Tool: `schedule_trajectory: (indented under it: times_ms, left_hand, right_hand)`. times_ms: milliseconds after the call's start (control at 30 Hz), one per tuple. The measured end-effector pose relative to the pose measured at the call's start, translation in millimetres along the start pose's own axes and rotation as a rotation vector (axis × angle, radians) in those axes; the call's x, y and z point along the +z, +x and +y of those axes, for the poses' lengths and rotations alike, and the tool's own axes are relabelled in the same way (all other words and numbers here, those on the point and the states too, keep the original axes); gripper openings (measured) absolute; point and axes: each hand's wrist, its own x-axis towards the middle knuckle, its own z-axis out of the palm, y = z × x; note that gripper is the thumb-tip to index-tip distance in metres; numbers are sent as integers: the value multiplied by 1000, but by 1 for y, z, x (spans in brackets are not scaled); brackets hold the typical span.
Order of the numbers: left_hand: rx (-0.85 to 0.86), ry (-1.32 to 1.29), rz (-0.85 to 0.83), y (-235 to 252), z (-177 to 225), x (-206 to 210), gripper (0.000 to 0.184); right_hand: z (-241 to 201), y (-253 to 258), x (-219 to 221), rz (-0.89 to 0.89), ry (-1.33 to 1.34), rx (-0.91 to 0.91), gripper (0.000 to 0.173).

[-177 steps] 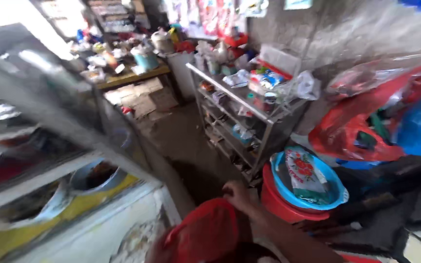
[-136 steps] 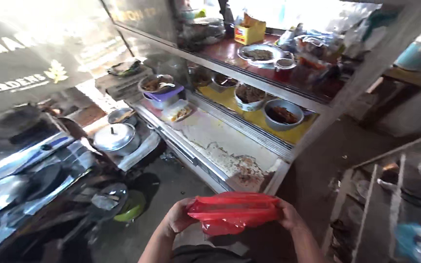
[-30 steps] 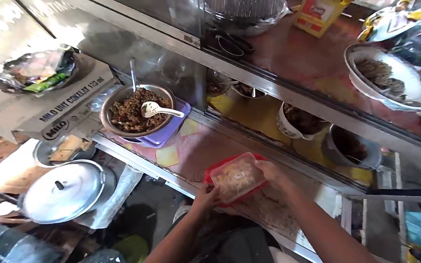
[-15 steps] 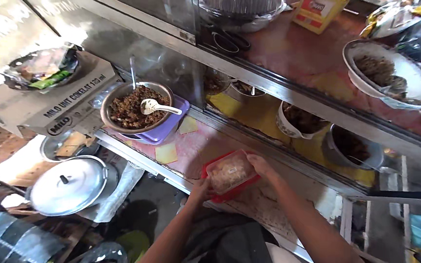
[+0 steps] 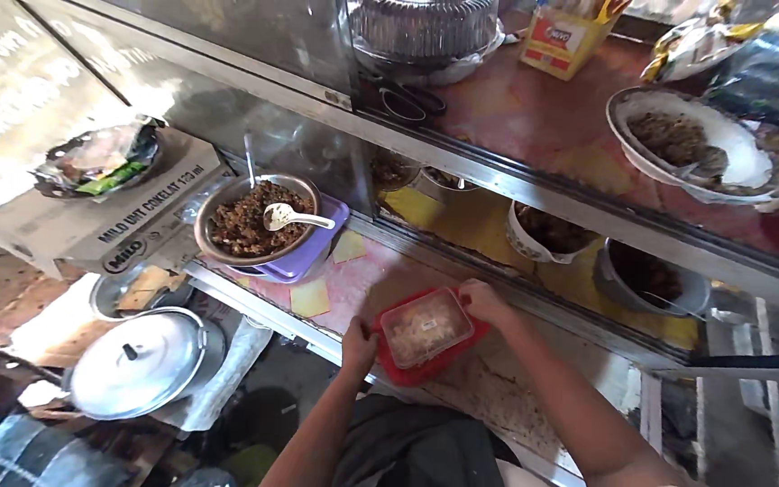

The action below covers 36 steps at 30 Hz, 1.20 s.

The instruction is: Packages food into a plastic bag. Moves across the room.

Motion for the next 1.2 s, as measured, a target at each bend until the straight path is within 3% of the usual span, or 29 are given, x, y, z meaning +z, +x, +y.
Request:
schedule_trajectory:
  times_ms: [100, 267, 533, 600, 667, 733, 767, 867, 933, 1000, 1067, 1133, 1200]
  left_hand:
    - [92, 128, 46, -6, 7, 0, 24]
    - [70, 299, 13, -11, 19, 2, 41]
    - [380, 127, 356, -34, 5, 13, 38]
    - [424, 25, 397, -49, -1, 12, 35]
    - [322, -82, 361, -65, -8, 13, 48]
    - [152, -145, 177, -73, -17, 12, 59]
    - [93, -173, 81, -75, -23, 11, 52]
    - [-98, -532, -98, -80, -30, 14, 30]
    - [-231, -901, -82, -92, -17, 13, 24]
    - [-298, -1080, -76, -102, -5, 8, 26]
    - [-265, -1144, -93, -109, 0, 3, 27]
    - [-118, -1144, -89, -113, 2, -1, 21]
    - [26, -1023, -37, -110, 4, -8, 13]
  right_hand:
    - [6, 8, 6, 26, -1, -37, 36]
    - [5, 12, 12, 140, -38, -137, 54]
    - [15, -8, 22, 517, -97, -394, 53]
    - [17, -25, 30, 650, -41, -367, 48]
    - [20, -43, 42, 676, 67, -199, 43]
    - [25, -53, 53, 590, 198, -26, 58]
    - [28, -56, 60, 569, 266, 22, 64]
    - [35, -67, 66, 565, 436, 108, 49]
    - [34, -79, 58, 611, 534, 151, 37]
    - [30, -90, 43, 615, 667, 191, 28]
    - [23, -97, 30, 594, 847, 210, 20]
    - [14, -101, 18, 606, 1033, 199, 15]
    - [7, -104, 7, 686, 984, 148, 14]
